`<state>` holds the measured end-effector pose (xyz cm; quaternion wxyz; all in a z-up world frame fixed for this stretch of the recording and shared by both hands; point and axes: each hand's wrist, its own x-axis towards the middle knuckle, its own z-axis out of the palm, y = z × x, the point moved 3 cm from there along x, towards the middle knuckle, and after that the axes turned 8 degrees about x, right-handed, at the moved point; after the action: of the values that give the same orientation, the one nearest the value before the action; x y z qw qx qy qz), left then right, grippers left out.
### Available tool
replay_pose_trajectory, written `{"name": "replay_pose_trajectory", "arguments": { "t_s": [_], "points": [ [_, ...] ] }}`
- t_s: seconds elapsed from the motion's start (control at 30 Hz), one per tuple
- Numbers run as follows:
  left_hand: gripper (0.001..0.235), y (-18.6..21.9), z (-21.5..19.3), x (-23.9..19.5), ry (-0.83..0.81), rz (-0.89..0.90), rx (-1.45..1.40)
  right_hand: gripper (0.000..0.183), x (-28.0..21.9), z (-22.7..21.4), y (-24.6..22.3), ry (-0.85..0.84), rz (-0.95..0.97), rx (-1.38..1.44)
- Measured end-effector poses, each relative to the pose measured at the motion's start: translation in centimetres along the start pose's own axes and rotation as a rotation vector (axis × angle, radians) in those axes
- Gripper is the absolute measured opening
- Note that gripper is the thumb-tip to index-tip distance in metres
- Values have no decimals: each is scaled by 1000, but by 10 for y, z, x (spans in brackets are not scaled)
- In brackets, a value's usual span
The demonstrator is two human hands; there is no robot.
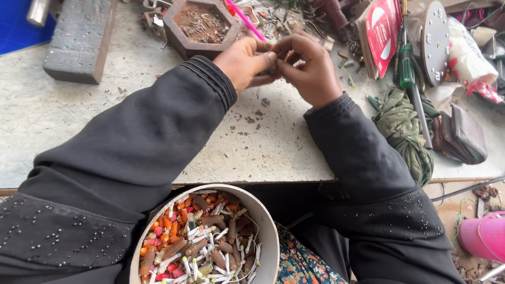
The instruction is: The person assembles small electronic components on a cluttered workbench. They use a pink pen-like tool to manipulate wires and connectors, placing them into a hexagonal mold and a white bowl filled with similar parts.
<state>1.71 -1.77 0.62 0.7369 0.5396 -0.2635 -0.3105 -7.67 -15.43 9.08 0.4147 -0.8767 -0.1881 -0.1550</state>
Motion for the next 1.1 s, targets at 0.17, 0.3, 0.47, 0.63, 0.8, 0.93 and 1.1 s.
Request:
{"name": "replay_pose_trajectory", "arguments": {
  "t_s": [0.17,0.3,0.47,0.63,0.8,0.93,1.1],
  "points": [
    [28,18,-8,-9,49,-10,44,15,5,-36,32,102,162,226],
    [30,24,-9,-14,148,-77,-106,15,2,-62,47,82,23,-131],
    [26,37,1,-26,195,-79,-216,18,5,-47,54,-30,11,-392],
    [33,42,12,-34,182,-143,45,10,5,-36,50,-93,88,-512],
    [30,47,12,-34,197,-190,4,16,0,-39,37,-126,59,-493],
    [25,49,8,-36,189,-189,-94,20,-1,-39,32,-150,112,-459],
    [17,42,9,-33,141,-202,-28,12,0,-38,29,-149,123,-536]
  ]
}}
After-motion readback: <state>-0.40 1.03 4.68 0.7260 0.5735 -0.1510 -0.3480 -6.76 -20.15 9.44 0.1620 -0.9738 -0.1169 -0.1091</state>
